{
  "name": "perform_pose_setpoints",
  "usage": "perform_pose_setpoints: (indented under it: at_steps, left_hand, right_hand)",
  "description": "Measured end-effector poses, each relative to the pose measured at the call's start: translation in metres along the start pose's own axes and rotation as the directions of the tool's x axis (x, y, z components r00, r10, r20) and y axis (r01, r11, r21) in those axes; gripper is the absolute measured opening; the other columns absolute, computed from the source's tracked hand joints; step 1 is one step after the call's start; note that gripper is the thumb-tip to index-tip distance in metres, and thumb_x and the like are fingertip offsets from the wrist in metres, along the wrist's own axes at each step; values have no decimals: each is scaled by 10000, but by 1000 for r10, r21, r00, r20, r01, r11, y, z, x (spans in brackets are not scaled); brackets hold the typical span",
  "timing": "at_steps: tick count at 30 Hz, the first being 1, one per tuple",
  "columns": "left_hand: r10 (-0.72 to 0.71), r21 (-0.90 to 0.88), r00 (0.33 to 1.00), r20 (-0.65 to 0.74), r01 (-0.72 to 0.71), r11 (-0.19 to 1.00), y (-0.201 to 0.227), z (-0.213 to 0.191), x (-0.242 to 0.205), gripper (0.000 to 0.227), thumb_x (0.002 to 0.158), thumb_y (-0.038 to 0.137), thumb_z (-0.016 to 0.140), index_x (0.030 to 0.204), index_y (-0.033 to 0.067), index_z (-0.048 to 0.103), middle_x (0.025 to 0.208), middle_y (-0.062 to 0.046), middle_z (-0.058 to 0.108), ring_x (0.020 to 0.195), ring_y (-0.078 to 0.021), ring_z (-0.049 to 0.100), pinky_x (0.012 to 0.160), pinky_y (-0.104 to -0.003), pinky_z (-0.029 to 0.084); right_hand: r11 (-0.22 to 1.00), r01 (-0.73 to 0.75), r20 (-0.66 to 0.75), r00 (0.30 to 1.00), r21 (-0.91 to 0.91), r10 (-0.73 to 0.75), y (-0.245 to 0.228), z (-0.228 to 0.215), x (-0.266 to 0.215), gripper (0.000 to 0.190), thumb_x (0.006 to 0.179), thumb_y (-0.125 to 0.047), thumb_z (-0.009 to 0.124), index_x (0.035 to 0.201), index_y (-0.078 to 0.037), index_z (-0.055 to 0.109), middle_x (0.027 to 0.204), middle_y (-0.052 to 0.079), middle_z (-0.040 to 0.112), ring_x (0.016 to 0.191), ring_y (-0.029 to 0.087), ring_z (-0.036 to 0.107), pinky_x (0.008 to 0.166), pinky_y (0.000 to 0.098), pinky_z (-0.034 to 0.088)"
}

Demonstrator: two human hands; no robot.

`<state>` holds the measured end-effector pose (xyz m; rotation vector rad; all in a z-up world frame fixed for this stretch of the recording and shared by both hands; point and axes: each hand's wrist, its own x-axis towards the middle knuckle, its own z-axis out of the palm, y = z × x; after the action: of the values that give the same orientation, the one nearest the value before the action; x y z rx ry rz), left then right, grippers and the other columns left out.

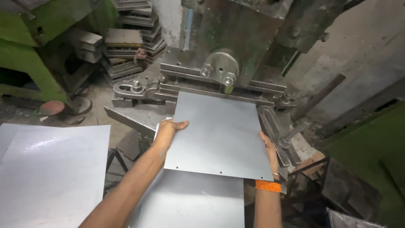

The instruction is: Placing metal sheets into an industrial press to punch holes and stacking the finished pieces.

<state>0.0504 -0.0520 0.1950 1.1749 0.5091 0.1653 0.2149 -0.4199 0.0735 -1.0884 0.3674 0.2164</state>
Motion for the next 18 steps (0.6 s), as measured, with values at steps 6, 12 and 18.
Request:
perform_pose_setpoints:
  at_steps: [6,12,18]
  left_hand:
    - [64,57,998,28,-65,996,-1,0,-6,451,765,98,800,1195,-18,735,1020,-228,758,967,-320,749,867,-423,568]
    - [71,106,990,122,-84,991,-12,-2,12,395,896,177,715,1239,-12,659,987,-193,734,849,-298,748,774,-412,592]
    - [148,658,989,-20,-99,747,-4,-35,-78,742,824,196,774,1474,163,419,1393,-140,510,1277,-289,563,1070,-497,525]
  right_hand:
    - [989,110,8,994,-95,-109,-5,48,-68,311,908,-260,682,1216,-218,688,1334,-7,631,1276,122,515,1202,328,285]
    - [16,924,696,299,-382,-653,38,-51,26,394,956,-9,564,1336,94,547,1445,176,536,1367,276,487,1192,348,340]
    - [686,378,120,912,-622,-393,5,88,-238,551,811,-33,657,1348,4,538,1270,172,631,1129,257,628,997,375,515]
